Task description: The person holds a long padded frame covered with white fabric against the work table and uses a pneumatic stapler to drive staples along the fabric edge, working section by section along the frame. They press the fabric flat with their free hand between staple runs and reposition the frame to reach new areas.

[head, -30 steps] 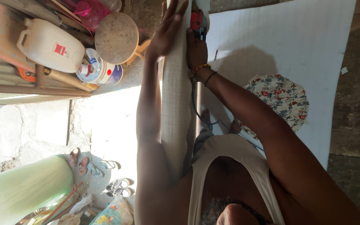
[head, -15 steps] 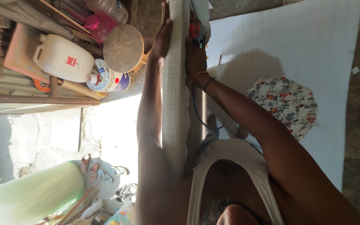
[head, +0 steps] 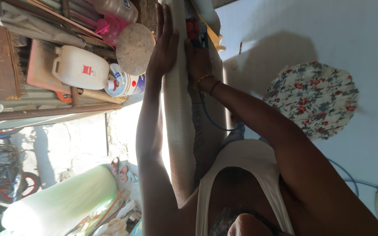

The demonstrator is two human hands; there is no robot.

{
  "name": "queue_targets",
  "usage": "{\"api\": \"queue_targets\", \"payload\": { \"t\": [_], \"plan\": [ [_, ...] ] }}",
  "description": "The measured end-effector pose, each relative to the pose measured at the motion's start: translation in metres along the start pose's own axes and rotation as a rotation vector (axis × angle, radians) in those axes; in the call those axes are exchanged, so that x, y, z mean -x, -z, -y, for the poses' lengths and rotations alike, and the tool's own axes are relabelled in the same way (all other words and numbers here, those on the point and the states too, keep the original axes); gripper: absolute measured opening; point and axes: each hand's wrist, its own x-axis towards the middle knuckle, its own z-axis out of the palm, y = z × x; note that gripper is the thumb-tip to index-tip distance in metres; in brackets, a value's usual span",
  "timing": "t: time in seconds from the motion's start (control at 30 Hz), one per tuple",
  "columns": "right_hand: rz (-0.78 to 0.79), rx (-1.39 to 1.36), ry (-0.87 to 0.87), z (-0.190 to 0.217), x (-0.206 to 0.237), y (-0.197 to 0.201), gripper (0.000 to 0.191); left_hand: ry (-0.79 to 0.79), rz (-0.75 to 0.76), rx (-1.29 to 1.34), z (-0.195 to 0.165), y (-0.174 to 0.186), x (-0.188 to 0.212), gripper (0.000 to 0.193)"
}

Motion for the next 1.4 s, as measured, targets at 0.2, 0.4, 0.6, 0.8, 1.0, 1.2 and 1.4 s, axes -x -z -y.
{"api": "queue_targets", "payload": {
  "t": [0.2, 0.4, 0.6, 0.8, 1.0, 1.2, 1.4],
  "plan": [
    [-0.025, 0.139, 0.146, -0.002, 0.000, 0.001, 0.067, 0.097, 0.001, 0.671, 0.017, -0.002, -0.003, 0.062],
    [-0.024, -0.022, 0.279, 0.000, -0.002, 0.000, 0.063, 0.142, -0.023, 1.639, 0.018, -0.022, -0.015, 0.063],
    [0.118, 0.308, -0.131, -0.003, -0.006, 0.003, 0.067, 0.222, 0.110, 1.655, 0.012, -0.014, -0.022, 0.066],
    [-0.015, 0.080, 0.188, -0.011, -0.006, 0.001, 0.062, 0.007, -0.015, 0.629, 0.029, -0.004, -0.021, 0.058],
    [0.049, 0.091, -0.036, -0.017, -0.008, -0.001, 0.061, 0.059, 0.008, 0.070, 0.029, -0.005, 0.003, 0.059],
    [0.103, 0.187, -0.158, -0.027, -0.010, -0.011, 0.063, 0.064, 0.013, -0.486, -0.012, -0.011, 0.011, 0.069],
    [0.238, 0.078, 0.360, -0.056, -0.018, 0.043, 0.019, 0.151, 0.102, -0.564, -0.023, 0.000, 0.007, 0.066]
  ]
}}
